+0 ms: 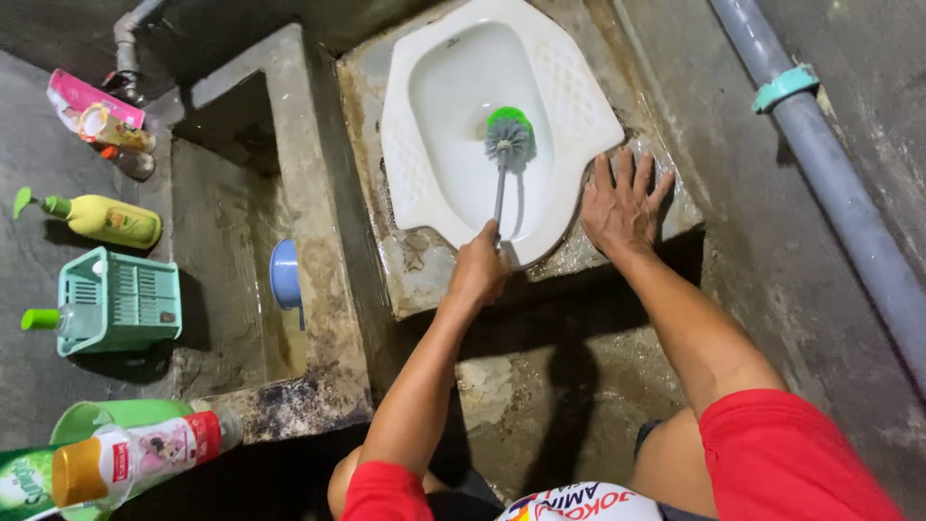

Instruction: Scrub the interior and exterior of a squat toilet using a brush and rinse with water.

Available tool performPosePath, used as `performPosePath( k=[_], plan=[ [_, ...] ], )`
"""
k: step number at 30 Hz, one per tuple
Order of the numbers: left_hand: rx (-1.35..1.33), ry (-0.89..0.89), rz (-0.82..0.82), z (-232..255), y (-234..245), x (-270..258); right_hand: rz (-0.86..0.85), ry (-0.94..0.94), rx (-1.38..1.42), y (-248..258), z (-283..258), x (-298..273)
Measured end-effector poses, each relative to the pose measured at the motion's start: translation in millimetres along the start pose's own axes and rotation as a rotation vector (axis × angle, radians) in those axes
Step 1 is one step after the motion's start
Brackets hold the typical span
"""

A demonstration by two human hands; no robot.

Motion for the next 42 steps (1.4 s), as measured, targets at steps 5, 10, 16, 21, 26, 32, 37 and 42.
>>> performPosePath(
  k=[5,10,16,21,26,32,37,42],
  plan=[
    [0.065,-0.035,0.061,1.2,18.3,-27.1,-0.005,0.005,0.002,3.3,-2.9,-0.1],
    [0.125,-0.189,0.000,-25.3,24.7,-90.4,-0.024,-0.031,0.013,0.4,0.7,-3.5],
    [0.158,-0.032,-0.150,-13.0,26.1,-78.0,-0.047,-0.024,0.000,-1.4,1.1,0.5],
    [0.207,-0.054,0.020,-14.3,-14.8,11.1,-0.051,-0.028,-0.014,4.7,-2.0,0.4],
    [0.239,-0.058,0.044,-18.3,-10.1,11.4,-0.011,-0.007,-0.005,0.3,2.6,2.4],
    [0.269,-0.012,-0.106,-18.4,25.9,-75.2,-0.023,-0.026,0.029,-2.0,2.8,-5.6],
    [0.288,-0.007,-0.115,-20.9,21.3,-68.1,-0.019,-0.018,0.018,1.6,0.9,-3.3],
    [0.284,-0.070,-0.021,-30.0,-26.0,10.2,-0.045,-0.033,-0.004,0.8,1.8,-0.4]
  ],
)
Point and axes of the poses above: each hand's wrist, its own x-axis towards the middle knuckle, its own y-axis out of the back of the hand, z = x × y, the point moved 4 cm from there along x, towards the middle knuckle, and after that the axes turned 9 degrees about x, right-handed, at the moved point
